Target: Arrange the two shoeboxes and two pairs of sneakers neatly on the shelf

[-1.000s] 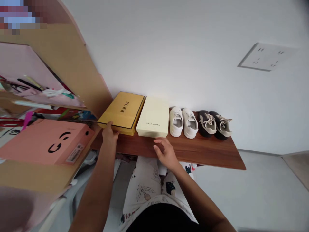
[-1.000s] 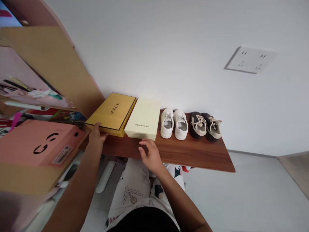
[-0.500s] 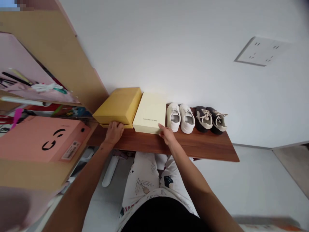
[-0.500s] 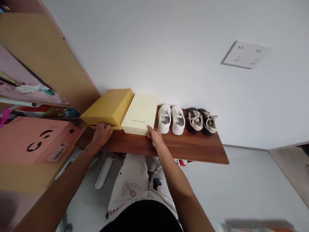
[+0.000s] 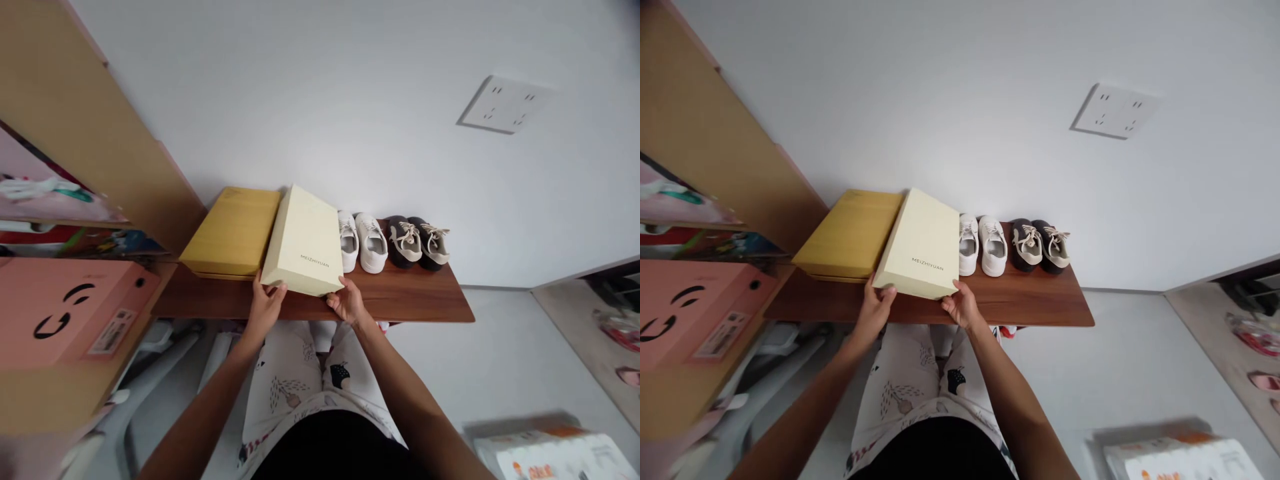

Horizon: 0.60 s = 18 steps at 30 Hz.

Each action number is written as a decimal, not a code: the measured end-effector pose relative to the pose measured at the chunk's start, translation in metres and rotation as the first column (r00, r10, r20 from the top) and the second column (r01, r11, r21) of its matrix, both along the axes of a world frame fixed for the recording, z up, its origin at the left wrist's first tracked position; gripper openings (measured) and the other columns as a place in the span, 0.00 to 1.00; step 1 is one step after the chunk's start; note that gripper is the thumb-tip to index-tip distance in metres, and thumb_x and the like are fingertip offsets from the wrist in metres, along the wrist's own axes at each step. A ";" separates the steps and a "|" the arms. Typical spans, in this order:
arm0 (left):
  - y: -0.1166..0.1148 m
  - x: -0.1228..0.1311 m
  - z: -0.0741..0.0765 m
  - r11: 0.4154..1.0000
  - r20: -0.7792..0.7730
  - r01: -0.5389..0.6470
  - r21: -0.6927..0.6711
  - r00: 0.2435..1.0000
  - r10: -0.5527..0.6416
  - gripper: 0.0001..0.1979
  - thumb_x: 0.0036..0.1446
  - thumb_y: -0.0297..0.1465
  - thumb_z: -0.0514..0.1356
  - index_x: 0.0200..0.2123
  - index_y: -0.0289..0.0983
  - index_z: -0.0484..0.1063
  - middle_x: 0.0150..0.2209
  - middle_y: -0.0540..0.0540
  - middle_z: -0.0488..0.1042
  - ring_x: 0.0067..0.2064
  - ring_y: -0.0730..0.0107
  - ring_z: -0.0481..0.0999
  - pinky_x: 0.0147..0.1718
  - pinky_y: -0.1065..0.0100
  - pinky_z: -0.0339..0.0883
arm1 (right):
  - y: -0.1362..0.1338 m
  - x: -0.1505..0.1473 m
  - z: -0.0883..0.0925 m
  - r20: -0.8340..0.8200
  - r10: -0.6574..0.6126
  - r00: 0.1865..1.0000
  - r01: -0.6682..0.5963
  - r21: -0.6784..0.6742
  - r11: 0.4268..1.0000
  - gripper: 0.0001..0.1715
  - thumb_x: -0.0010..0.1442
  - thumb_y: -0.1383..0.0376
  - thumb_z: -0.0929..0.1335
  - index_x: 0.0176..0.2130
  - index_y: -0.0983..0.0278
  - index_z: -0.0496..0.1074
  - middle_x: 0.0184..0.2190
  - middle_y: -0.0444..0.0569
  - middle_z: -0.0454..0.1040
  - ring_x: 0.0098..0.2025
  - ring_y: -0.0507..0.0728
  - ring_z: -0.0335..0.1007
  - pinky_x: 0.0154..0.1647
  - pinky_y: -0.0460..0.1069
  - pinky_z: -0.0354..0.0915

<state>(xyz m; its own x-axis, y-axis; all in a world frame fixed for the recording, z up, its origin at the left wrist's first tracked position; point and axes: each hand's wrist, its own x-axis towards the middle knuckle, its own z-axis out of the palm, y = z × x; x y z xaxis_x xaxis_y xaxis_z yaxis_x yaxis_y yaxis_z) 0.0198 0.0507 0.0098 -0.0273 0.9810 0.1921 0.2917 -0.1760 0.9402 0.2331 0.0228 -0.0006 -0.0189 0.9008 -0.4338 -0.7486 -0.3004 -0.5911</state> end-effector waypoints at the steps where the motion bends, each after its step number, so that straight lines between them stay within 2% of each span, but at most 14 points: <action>1: -0.002 0.015 0.002 1.000 0.106 -0.017 -0.010 0.994 0.018 0.29 0.63 0.44 0.58 0.62 0.38 0.57 0.56 0.34 0.72 0.54 0.58 0.76 0.54 0.57 0.70 | -0.001 -0.001 -0.001 0.010 0.033 0.999 -0.032 -0.012 0.999 0.14 0.55 0.54 0.69 0.34 0.62 0.70 0.21 0.40 0.67 0.18 0.48 0.53 0.22 0.45 0.66; 3: -0.004 0.038 0.009 0.996 0.235 -0.081 0.036 0.969 0.070 0.30 0.64 0.43 0.57 0.64 0.39 0.53 0.58 0.34 0.71 0.57 0.60 0.74 0.57 0.58 0.68 | -0.002 -0.007 0.000 0.114 0.095 0.989 -0.087 -0.072 0.994 0.14 0.57 0.54 0.68 0.36 0.62 0.72 0.23 0.42 0.70 0.21 0.49 0.60 0.26 0.45 0.68; 4: -0.006 0.045 0.013 0.991 0.246 -0.110 0.078 0.965 0.088 0.32 0.64 0.43 0.58 0.65 0.39 0.51 0.59 0.34 0.69 0.58 0.60 0.73 0.58 0.58 0.67 | -0.001 -0.012 0.001 0.199 0.117 0.973 -0.099 -0.097 0.990 0.13 0.57 0.55 0.68 0.38 0.61 0.73 0.26 0.43 0.73 0.25 0.50 0.64 0.27 0.45 0.68; 5: -0.007 0.049 0.017 0.985 0.213 -0.117 0.129 0.973 0.088 0.35 0.62 0.43 0.59 0.67 0.39 0.49 0.62 0.33 0.67 0.60 0.58 0.72 0.58 0.57 0.66 | 0.001 -0.016 0.003 0.287 0.129 0.949 -0.100 -0.112 0.989 0.13 0.58 0.55 0.68 0.41 0.60 0.74 0.30 0.44 0.76 0.29 0.51 0.69 0.29 0.44 0.68; 7: -0.009 0.051 0.025 0.967 0.039 -0.052 0.248 0.998 0.044 0.40 0.60 0.43 0.62 0.69 0.39 0.48 0.66 0.32 0.61 0.64 0.54 0.67 0.61 0.55 0.63 | 0.004 -0.024 0.011 0.385 0.127 0.914 -0.094 -0.104 0.990 0.15 0.62 0.54 0.66 0.46 0.56 0.74 0.40 0.44 0.79 0.38 0.53 0.73 0.32 0.44 0.68; 9: -0.011 0.047 0.031 0.930 -0.185 0.052 0.364 0.983 0.017 0.41 0.59 0.42 0.61 0.70 0.39 0.48 0.68 0.32 0.58 0.67 0.51 0.61 0.64 0.51 0.58 | 0.007 -0.029 0.021 0.324 0.146 0.935 -0.124 -0.086 0.988 0.21 0.65 0.50 0.62 0.48 0.56 0.74 0.45 0.47 0.79 0.43 0.55 0.75 0.36 0.47 0.70; 11: -0.014 0.042 0.036 0.886 -0.355 0.136 0.444 0.934 0.034 0.38 0.61 0.40 0.59 0.70 0.38 0.50 0.68 0.32 0.59 0.69 0.48 0.59 0.65 0.48 0.53 | 0.008 -0.029 0.032 0.181 0.170 0.969 -0.160 -0.069 0.985 0.29 0.66 0.44 0.58 0.48 0.59 0.75 0.44 0.51 0.80 0.43 0.58 0.76 0.38 0.51 0.73; 13: -0.017 0.038 0.036 0.864 -0.467 0.197 0.464 0.883 0.049 0.35 0.62 0.39 0.57 0.69 0.38 0.53 0.67 0.33 0.61 0.69 0.48 0.59 0.65 0.47 0.52 | 0.008 -0.025 0.041 0.049 0.178 0.983 -0.177 -0.011 0.984 0.41 0.63 0.35 0.54 0.49 0.60 0.74 0.42 0.55 0.80 0.42 0.61 0.76 0.37 0.55 0.74; 15: -0.022 0.038 0.034 0.869 -0.540 0.221 0.442 0.839 0.061 0.33 0.62 0.38 0.56 0.69 0.39 0.56 0.67 0.34 0.61 0.69 0.47 0.58 0.65 0.47 0.52 | 0.009 -0.020 0.044 -0.035 0.197 0.980 -0.195 0.052 0.979 0.50 0.59 0.29 0.51 0.51 0.61 0.73 0.42 0.56 0.80 0.43 0.63 0.76 0.36 0.57 0.75; 16: -0.024 0.038 0.031 0.876 -0.565 0.222 0.428 0.822 0.068 0.33 0.61 0.39 0.56 0.68 0.39 0.57 0.68 0.34 0.61 0.69 0.46 0.57 0.65 0.47 0.51 | 0.010 -0.019 0.043 -0.061 0.216 0.974 -0.211 0.072 0.975 0.51 0.58 0.28 0.51 0.52 0.61 0.73 0.41 0.56 0.80 0.43 0.64 0.76 0.35 0.57 0.75; 18: -0.028 0.042 0.025 0.890 -0.591 0.203 0.409 0.801 0.089 0.33 0.60 0.39 0.57 0.68 0.39 0.60 0.68 0.35 0.60 0.70 0.44 0.55 0.65 0.46 0.50 | 0.016 -0.017 0.037 -0.079 0.228 0.971 -0.223 0.067 0.973 0.44 0.62 0.32 0.56 0.51 0.62 0.73 0.40 0.55 0.80 0.43 0.62 0.76 0.34 0.56 0.76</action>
<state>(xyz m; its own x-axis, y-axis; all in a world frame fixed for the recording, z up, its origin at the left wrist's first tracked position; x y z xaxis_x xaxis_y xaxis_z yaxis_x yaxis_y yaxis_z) 0.0615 0.0223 0.0343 0.2852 0.7845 0.5507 0.7271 -0.5514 0.4090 0.2158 0.0393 0.0361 -0.2587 0.8922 -0.3701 -0.7138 -0.4347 -0.5491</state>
